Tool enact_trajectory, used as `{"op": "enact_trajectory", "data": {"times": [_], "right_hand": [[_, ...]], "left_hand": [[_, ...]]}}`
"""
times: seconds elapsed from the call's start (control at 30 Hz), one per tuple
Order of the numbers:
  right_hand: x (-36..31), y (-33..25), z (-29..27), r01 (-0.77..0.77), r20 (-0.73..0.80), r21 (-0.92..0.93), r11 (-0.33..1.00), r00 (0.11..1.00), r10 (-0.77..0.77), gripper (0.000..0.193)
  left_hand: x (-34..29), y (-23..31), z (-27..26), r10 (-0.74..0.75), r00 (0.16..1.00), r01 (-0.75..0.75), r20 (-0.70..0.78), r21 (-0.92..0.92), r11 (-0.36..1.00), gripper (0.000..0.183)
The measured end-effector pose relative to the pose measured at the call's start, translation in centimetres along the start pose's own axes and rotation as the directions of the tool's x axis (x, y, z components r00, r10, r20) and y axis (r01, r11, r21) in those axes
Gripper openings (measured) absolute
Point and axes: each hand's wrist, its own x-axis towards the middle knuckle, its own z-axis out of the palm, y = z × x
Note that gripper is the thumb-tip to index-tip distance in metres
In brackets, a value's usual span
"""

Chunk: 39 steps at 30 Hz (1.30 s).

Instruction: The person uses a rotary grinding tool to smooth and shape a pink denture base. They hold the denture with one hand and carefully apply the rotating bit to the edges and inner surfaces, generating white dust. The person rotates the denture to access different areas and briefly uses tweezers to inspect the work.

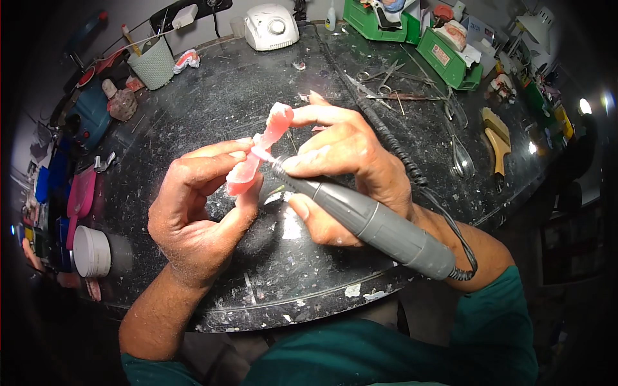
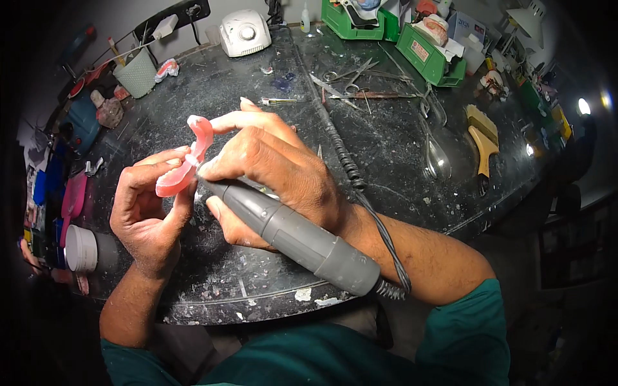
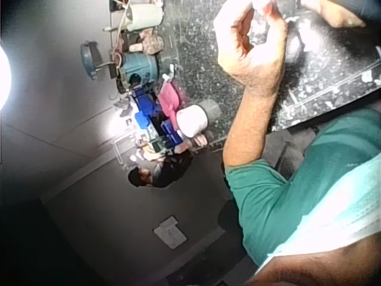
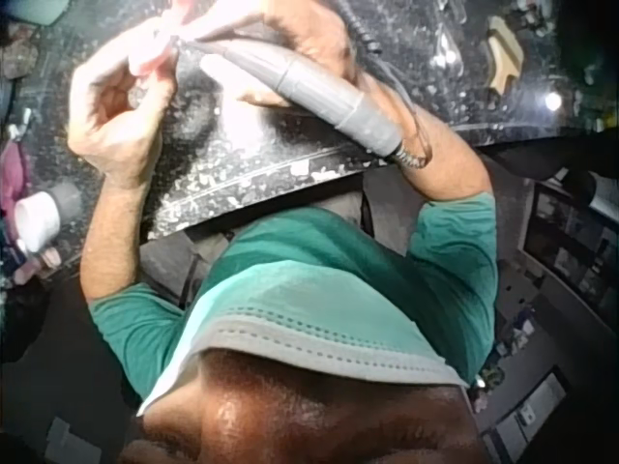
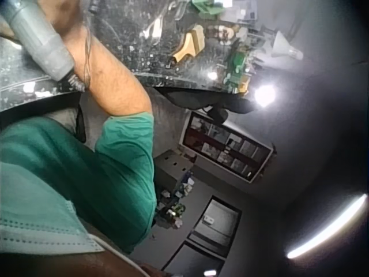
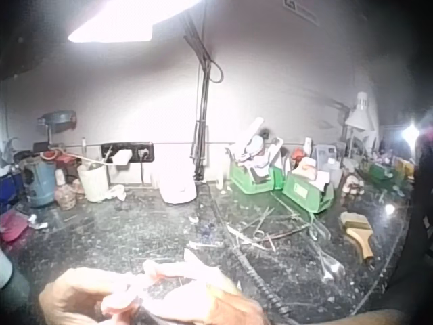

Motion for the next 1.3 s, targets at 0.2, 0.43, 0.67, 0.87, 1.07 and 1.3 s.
{"op": "enact_trajectory", "data": {"times": [0.2,0.43,0.67,0.87,1.07,1.3], "right_hand": [[-0.05,-0.06,0.17,-0.011,-0.046,0.01,1.0,0.999,0.012,0.04],[-0.06,-0.14,0.03,-0.016,-0.009,-0.039,0.999,1.0,0.016,0.038],[0.01,-0.25,0.15,-0.01,-0.018,-0.039,0.999,1.0,0.009,0.034],[0.0,-0.05,0.21,0.031,-0.013,-0.072,0.997,0.999,-0.032,0.044],[0.01,-0.25,0.14,0.021,0.0,-0.094,0.995,1.0,-0.021,0.046],[0.06,-0.3,0.06,0.018,0.011,-0.082,0.996,1.0,-0.017,0.043]], "left_hand": [[0.07,0.16,-0.02,0.056,0.998,-0.056,0.013,0.079,0.995,0.03],[-0.02,0.02,0.12,0.076,0.997,-0.075,-0.008,0.067,0.995,0.03],[-0.06,-0.05,0.07,0.107,0.994,-0.106,-0.01,0.092,0.99,0.033],[0.32,0.25,-0.08,0.201,0.979,-0.203,0.033,0.274,0.94,0.033],[0.36,0.39,-0.04,0.225,0.973,-0.228,0.048,0.327,0.917,0.032],[0.34,0.38,0.06,0.199,0.98,-0.197,0.024,0.299,0.933,0.032]]}}
